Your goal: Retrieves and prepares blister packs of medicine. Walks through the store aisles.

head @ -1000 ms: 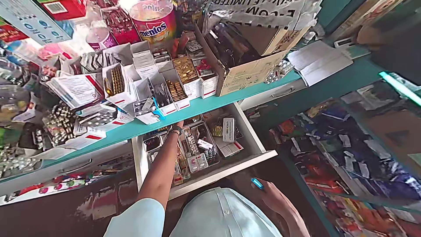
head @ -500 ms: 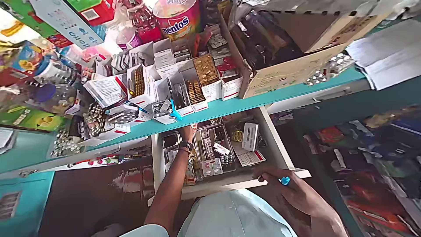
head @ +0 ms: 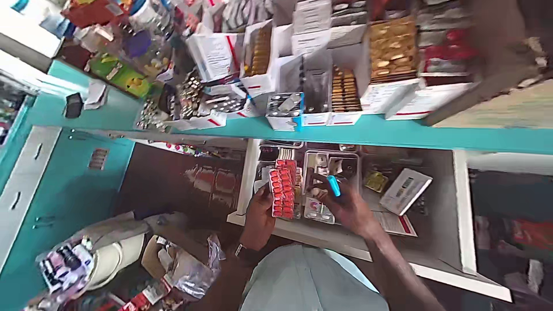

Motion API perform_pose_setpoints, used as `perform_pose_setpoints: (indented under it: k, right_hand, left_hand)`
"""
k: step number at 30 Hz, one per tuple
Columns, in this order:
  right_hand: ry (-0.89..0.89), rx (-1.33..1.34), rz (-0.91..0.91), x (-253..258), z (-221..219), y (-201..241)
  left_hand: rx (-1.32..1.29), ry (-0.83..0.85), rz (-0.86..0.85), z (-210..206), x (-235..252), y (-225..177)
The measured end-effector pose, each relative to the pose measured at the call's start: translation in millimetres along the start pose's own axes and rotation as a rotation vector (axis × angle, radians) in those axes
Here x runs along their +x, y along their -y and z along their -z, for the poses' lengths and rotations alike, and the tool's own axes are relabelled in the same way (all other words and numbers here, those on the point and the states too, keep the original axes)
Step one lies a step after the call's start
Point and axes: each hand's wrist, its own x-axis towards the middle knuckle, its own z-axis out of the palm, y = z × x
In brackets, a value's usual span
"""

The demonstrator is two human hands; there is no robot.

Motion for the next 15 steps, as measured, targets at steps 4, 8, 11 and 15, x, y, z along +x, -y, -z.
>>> perform_pose_setpoints:
  k: [4, 8, 11, 15]
  right_hand:
    - [0.159, 0.134, 0.082, 22, -88, 36]
    - [0.274, 0.333, 0.051, 33, -187, 73]
    - [0.421, 0.806, -0.133, 46, -266, 98]
    - [0.686, 1.021, -0.279, 67, -388, 136]
  left_hand:
    - [0.212, 0.029, -0.302, 41, -30, -21]
    - [0.436, 0.041, -0.634, 103, -52, -61]
    - [0.400, -0.046, -0.849, 184, -68, -115]
    - [0.241, -0.129, -0.751, 310, -72, -184]
